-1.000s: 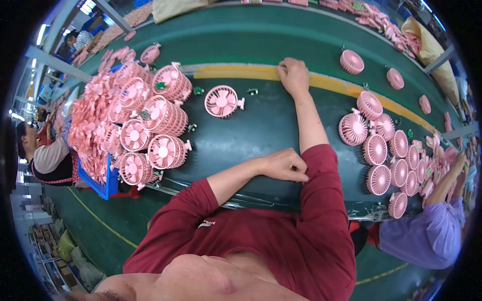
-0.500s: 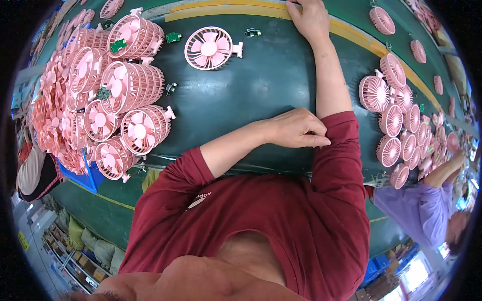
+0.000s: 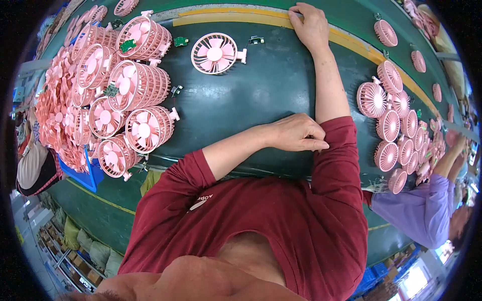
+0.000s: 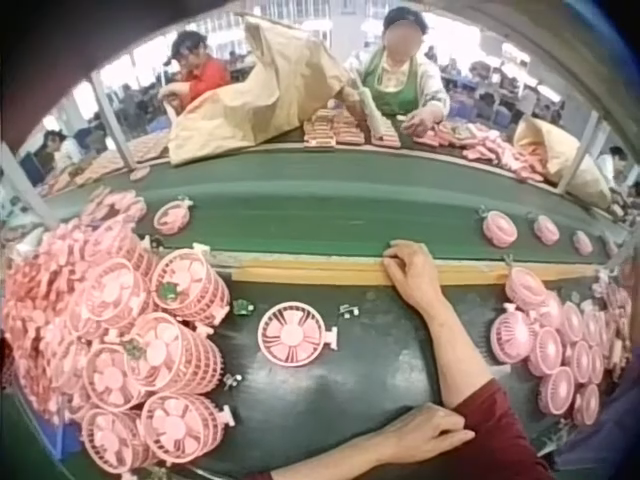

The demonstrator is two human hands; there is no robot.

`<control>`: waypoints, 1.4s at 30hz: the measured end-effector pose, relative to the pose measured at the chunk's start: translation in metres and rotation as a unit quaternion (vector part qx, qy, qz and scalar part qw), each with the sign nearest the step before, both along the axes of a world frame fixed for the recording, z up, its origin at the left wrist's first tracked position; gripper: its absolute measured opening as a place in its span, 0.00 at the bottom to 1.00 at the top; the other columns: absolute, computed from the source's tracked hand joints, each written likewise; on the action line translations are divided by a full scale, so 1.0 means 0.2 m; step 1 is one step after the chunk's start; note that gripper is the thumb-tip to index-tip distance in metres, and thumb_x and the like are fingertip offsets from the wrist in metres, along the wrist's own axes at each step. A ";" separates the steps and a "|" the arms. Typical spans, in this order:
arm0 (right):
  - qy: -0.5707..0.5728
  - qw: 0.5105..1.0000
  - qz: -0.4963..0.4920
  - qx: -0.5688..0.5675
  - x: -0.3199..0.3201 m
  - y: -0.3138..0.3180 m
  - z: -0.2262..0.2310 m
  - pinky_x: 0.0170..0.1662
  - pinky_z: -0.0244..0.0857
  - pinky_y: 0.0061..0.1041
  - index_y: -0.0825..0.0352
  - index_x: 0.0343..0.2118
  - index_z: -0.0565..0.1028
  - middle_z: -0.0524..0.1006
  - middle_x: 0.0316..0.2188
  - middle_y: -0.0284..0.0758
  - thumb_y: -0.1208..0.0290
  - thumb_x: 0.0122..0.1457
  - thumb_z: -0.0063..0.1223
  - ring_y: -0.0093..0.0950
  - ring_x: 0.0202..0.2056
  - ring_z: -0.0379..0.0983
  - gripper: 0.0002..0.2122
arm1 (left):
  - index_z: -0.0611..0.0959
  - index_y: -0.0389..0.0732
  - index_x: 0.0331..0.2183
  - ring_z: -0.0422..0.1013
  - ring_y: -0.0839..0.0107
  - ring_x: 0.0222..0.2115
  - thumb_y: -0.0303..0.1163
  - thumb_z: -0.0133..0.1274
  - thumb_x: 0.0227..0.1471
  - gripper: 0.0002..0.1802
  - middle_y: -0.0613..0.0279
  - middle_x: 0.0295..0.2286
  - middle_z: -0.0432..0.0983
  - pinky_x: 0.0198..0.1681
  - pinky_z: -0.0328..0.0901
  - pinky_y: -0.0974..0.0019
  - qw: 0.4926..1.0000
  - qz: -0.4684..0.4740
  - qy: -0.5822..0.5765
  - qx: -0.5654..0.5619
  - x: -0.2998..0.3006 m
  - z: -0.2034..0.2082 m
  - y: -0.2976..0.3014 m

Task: The person assembles small fans by taking fan covers and fan bodies from the conveyor line, pressing the covers onto the fan frames by hand, and setting the assembled fans on the conveyor belt.

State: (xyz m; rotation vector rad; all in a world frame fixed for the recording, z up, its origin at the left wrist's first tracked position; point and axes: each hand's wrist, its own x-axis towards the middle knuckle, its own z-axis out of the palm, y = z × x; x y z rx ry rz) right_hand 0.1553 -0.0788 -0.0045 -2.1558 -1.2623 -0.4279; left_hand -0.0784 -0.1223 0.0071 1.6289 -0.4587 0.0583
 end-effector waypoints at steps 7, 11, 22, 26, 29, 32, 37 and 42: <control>-0.029 0.999 -0.001 0.033 0.01 0.00 -0.01 0.48 0.67 0.38 0.62 0.35 0.81 0.79 0.43 0.37 0.64 0.54 0.55 0.42 0.44 0.72 0.10 | 0.77 0.37 0.18 0.71 0.61 0.18 0.40 0.53 0.56 0.20 0.57 0.17 0.74 0.23 0.63 0.61 1.000 -0.004 -0.010 0.008 0.01 0.00 0.00; -0.013 1.000 -0.010 0.023 0.00 0.01 -0.01 0.49 0.66 0.38 0.61 0.35 0.81 0.78 0.43 0.37 0.64 0.54 0.55 0.42 0.46 0.72 0.10 | 0.78 0.37 0.18 0.71 0.63 0.18 0.40 0.53 0.56 0.20 0.58 0.17 0.75 0.23 0.62 0.61 1.000 -0.002 -0.006 0.019 0.00 0.00 0.00; -0.002 1.000 -0.010 0.015 -0.01 0.00 -0.01 0.51 0.65 0.37 0.62 0.36 0.81 0.78 0.44 0.37 0.65 0.54 0.55 0.42 0.47 0.71 0.10 | 0.77 0.36 0.19 0.71 0.62 0.18 0.40 0.53 0.56 0.20 0.58 0.17 0.75 0.23 0.63 0.62 1.000 -0.001 -0.012 -0.004 -0.01 0.01 0.00; -0.003 1.000 -0.010 0.011 -0.01 0.00 0.00 0.51 0.65 0.37 0.62 0.36 0.81 0.78 0.44 0.37 0.65 0.55 0.55 0.42 0.47 0.71 0.10 | 0.78 0.36 0.19 0.71 0.62 0.18 0.40 0.53 0.56 0.20 0.58 0.16 0.74 0.23 0.63 0.61 1.000 -0.004 -0.004 0.011 0.00 0.02 0.01; -0.005 1.000 -0.014 0.008 -0.01 0.00 0.00 0.51 0.65 0.37 0.62 0.36 0.81 0.78 0.45 0.37 0.65 0.55 0.55 0.41 0.47 0.71 0.09 | 0.78 0.36 0.19 0.71 0.63 0.18 0.40 0.53 0.56 0.20 0.58 0.16 0.74 0.23 0.62 0.61 1.000 -0.002 -0.002 0.009 -0.01 0.02 0.00; -0.001 1.000 -0.013 0.009 -0.01 0.00 0.00 0.51 0.65 0.37 0.63 0.36 0.81 0.78 0.45 0.37 0.66 0.55 0.55 0.41 0.47 0.71 0.09 | 0.78 0.36 0.19 0.73 0.63 0.18 0.40 0.53 0.56 0.20 0.58 0.17 0.75 0.24 0.64 0.62 1.000 -0.002 -0.003 0.020 0.00 0.03 0.01; 0.002 1.000 -0.012 0.010 -0.02 0.01 0.00 0.51 0.65 0.36 0.63 0.36 0.81 0.78 0.45 0.38 0.66 0.55 0.55 0.41 0.47 0.71 0.09 | 0.80 0.36 0.19 0.74 0.63 0.19 0.40 0.53 0.56 0.20 0.58 0.17 0.76 0.25 0.66 0.62 1.000 -0.007 0.003 0.031 -0.01 0.04 0.02; 0.004 1.000 -0.011 0.012 -0.02 0.00 0.01 0.51 0.65 0.36 0.63 0.36 0.81 0.78 0.44 0.38 0.67 0.54 0.55 0.41 0.47 0.71 0.09 | 0.80 0.37 0.19 0.74 0.63 0.20 0.41 0.53 0.56 0.20 0.58 0.17 0.77 0.25 0.65 0.62 0.999 -0.005 0.001 0.032 0.00 0.03 0.01</control>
